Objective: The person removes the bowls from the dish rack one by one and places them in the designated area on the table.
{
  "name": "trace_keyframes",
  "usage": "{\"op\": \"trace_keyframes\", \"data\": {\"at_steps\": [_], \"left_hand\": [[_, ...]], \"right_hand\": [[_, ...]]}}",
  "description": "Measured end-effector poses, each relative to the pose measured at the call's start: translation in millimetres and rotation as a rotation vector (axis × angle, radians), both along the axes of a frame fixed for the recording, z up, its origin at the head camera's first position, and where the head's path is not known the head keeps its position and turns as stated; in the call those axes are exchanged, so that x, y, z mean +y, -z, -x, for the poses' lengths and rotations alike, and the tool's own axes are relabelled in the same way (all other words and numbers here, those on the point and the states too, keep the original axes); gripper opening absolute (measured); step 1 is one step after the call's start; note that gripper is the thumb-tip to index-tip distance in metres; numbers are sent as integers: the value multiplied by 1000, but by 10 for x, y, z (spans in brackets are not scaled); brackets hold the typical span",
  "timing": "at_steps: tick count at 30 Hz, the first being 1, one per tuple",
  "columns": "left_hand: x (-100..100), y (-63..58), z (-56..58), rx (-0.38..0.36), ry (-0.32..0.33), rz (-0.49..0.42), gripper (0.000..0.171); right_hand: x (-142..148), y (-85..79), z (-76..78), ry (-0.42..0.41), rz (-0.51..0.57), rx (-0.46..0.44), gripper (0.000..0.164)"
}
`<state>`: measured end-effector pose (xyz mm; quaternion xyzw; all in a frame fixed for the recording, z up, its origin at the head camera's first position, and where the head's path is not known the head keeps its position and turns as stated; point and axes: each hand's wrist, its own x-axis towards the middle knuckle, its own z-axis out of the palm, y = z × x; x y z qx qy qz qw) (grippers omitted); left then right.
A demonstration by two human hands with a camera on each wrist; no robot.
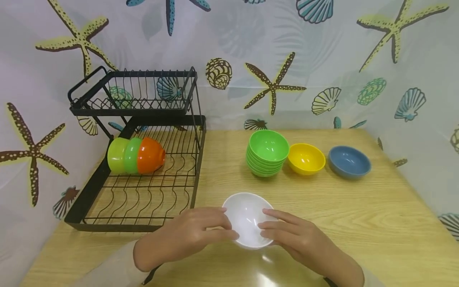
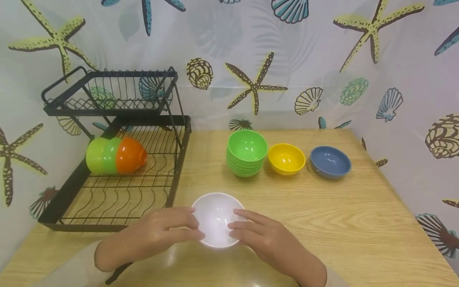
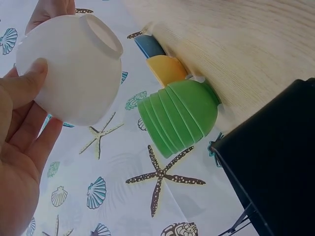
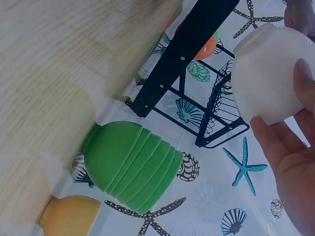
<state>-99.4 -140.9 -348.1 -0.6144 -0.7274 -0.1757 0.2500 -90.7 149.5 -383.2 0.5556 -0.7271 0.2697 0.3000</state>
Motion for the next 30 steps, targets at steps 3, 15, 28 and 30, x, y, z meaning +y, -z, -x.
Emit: {"op": "trace_keyframes", "data": {"at_steps": [3, 15, 28, 30], "left_hand": [[-6, -1, -3, -4, -10, 6, 29], [-56, 28, -5, -19, -192, 43, 39], [-257, 111, 46, -186, -384, 134, 56], [-284, 124, 59, -199, -403, 143, 58]], "right_hand": [[-6, -6, 0, 5, -6, 1, 27], [84, 92, 95, 91, -100, -18, 37], [260, 193, 275, 306, -240, -180, 18], [269, 202, 292, 336, -262, -211, 29]]}}
